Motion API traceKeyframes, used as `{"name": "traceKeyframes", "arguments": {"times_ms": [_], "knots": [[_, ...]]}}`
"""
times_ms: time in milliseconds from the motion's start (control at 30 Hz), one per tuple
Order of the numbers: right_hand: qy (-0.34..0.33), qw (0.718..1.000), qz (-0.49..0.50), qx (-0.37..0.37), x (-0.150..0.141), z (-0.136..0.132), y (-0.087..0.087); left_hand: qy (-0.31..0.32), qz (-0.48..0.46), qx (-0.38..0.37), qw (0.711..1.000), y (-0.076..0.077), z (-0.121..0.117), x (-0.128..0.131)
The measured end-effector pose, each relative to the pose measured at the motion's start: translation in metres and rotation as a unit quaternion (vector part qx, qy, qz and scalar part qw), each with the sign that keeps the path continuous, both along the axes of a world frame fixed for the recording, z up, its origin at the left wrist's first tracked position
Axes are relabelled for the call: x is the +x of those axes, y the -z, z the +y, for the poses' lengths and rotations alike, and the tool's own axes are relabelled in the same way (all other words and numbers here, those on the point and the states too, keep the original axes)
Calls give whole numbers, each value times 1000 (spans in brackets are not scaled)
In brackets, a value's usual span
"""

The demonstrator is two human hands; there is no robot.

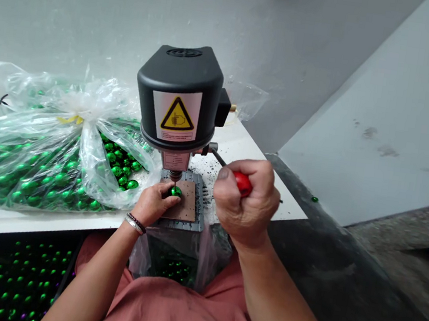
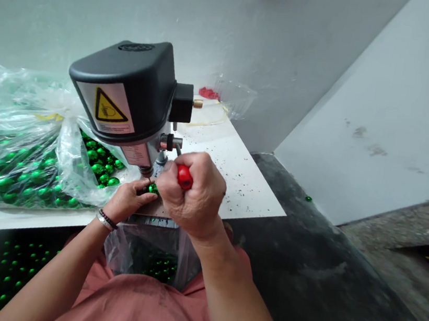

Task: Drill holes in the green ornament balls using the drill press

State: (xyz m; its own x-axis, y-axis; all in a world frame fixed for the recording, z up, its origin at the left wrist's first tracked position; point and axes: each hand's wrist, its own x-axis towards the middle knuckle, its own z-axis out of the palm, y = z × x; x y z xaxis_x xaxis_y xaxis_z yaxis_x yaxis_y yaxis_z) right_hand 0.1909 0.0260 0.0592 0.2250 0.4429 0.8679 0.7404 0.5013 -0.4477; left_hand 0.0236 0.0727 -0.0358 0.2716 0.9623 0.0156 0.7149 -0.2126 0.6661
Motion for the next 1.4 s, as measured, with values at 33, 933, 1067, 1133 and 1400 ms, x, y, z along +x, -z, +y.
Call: {"name": "traceKeyframes", "arguments": {"times_ms": [33, 933, 1067, 1133, 1400], "knots": [[1, 1000, -6, 0, 0, -1, 4, 1, 2, 0, 1000, 0, 0, 0], [-43, 995, 83, 18, -10, 5, 17, -12, -24, -4, 1000, 0, -3, 1], [25, 991, 116, -61, -8, 25, -36, -11, -37, -11, 999, -4, -6, -3], [8, 986, 139, -92, -7, 34, -51, 20, -57, -28, 998, -6, -10, -9], [-18, 979, 171, -110, -6, 39, -51, 103, -130, -11, 986, -24, -15, -31]]}}
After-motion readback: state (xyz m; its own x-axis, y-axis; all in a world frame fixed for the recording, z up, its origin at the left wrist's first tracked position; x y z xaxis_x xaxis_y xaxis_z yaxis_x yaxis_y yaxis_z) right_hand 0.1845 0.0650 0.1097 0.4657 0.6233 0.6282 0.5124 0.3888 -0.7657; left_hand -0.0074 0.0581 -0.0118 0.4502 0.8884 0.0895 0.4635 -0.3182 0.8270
